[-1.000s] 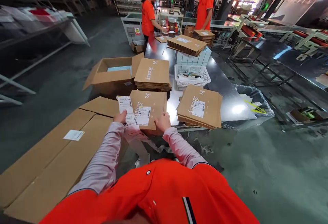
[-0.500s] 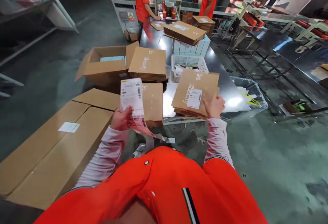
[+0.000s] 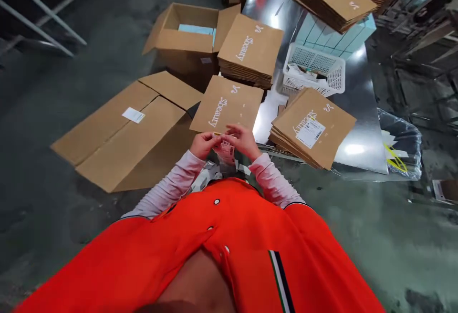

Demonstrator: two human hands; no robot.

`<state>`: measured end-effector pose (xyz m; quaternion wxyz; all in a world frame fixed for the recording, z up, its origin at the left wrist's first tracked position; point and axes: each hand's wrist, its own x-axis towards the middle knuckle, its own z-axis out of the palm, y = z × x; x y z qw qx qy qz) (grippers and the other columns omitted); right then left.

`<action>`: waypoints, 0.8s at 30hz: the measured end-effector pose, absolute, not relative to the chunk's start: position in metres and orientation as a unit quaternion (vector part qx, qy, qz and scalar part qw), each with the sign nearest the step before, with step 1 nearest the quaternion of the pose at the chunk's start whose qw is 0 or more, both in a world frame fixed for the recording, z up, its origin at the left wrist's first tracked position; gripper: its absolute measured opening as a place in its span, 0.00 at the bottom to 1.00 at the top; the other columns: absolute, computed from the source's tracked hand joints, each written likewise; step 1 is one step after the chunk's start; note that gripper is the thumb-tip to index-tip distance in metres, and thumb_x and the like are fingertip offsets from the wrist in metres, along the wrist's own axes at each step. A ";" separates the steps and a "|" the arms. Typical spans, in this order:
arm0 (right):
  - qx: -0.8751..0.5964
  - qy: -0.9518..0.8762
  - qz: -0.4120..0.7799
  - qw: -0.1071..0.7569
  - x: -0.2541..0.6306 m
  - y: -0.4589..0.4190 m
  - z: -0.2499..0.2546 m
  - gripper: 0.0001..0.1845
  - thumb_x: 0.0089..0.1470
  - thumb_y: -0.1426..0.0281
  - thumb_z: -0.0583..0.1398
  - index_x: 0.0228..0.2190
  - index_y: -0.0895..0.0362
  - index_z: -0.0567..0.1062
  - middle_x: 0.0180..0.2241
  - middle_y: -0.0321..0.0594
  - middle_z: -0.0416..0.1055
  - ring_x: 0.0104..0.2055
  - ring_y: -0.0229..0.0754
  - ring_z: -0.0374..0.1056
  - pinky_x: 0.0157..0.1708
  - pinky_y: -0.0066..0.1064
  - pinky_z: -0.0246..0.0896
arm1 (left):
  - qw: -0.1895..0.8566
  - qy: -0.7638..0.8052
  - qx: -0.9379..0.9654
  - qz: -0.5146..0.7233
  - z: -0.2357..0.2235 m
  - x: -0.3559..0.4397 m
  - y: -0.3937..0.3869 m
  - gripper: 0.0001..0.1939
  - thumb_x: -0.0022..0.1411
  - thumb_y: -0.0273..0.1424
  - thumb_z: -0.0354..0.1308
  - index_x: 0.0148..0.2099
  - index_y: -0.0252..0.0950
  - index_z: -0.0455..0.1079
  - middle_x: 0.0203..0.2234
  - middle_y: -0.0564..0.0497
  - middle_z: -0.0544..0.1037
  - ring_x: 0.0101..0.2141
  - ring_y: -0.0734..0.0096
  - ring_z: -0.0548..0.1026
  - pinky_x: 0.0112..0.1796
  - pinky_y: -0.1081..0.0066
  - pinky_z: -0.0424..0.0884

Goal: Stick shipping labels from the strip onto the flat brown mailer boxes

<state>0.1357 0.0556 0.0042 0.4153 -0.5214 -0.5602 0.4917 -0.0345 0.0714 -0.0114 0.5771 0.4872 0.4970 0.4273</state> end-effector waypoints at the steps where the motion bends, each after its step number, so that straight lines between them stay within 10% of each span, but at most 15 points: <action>1: -0.518 -0.578 0.496 0.389 0.137 0.061 0.007 0.25 0.41 0.51 0.69 0.34 0.59 0.79 0.34 0.44 0.78 0.36 0.44 0.74 0.39 0.35 0.70 | 0.570 0.510 0.477 0.433 -0.016 -0.032 0.069 0.26 0.38 0.51 0.70 0.23 0.31 0.71 0.18 0.54 0.72 0.22 0.76 0.65 0.25 0.74 0.62; 7: -0.528 -0.596 0.511 0.324 0.134 0.099 -0.004 0.21 0.44 0.53 0.66 0.27 0.60 0.76 0.26 0.40 0.75 0.28 0.39 0.69 0.32 0.31 0.67 | 0.549 0.562 0.404 0.469 -0.041 -0.023 0.069 0.24 0.40 0.50 0.69 0.23 0.32 0.71 0.17 0.53 0.72 0.22 0.75 0.66 0.25 0.74 0.62; 14: -0.695 -0.623 0.208 0.292 0.141 0.211 -0.027 0.14 0.50 0.63 0.65 0.34 0.61 0.78 0.47 0.48 0.68 0.52 0.48 0.62 0.58 0.45 0.55 | 0.717 0.504 0.353 0.329 -0.094 -0.054 0.065 0.35 0.30 0.46 0.75 0.41 0.29 0.78 0.37 0.38 0.82 0.38 0.52 0.79 0.42 0.58 0.73; 19: -0.713 -0.665 0.111 0.191 0.132 0.232 -0.040 0.44 0.50 0.57 0.66 0.61 0.64 0.61 0.65 0.61 0.51 0.66 0.62 0.47 0.63 0.61 0.37 | 0.705 0.553 0.362 0.258 -0.113 -0.085 0.006 0.32 0.28 0.49 0.75 0.34 0.31 0.79 0.33 0.37 0.82 0.37 0.48 0.80 0.42 0.54 0.74; 24: -0.518 -0.834 0.154 0.115 0.106 0.158 -0.051 0.40 0.58 0.56 0.58 0.63 0.69 0.59 0.68 0.60 0.46 0.71 0.59 0.36 0.67 0.57 0.18 | 0.654 0.571 0.372 0.328 -0.069 -0.110 0.022 0.31 0.33 0.50 0.73 0.35 0.30 0.79 0.32 0.39 0.82 0.35 0.52 0.79 0.39 0.59 0.76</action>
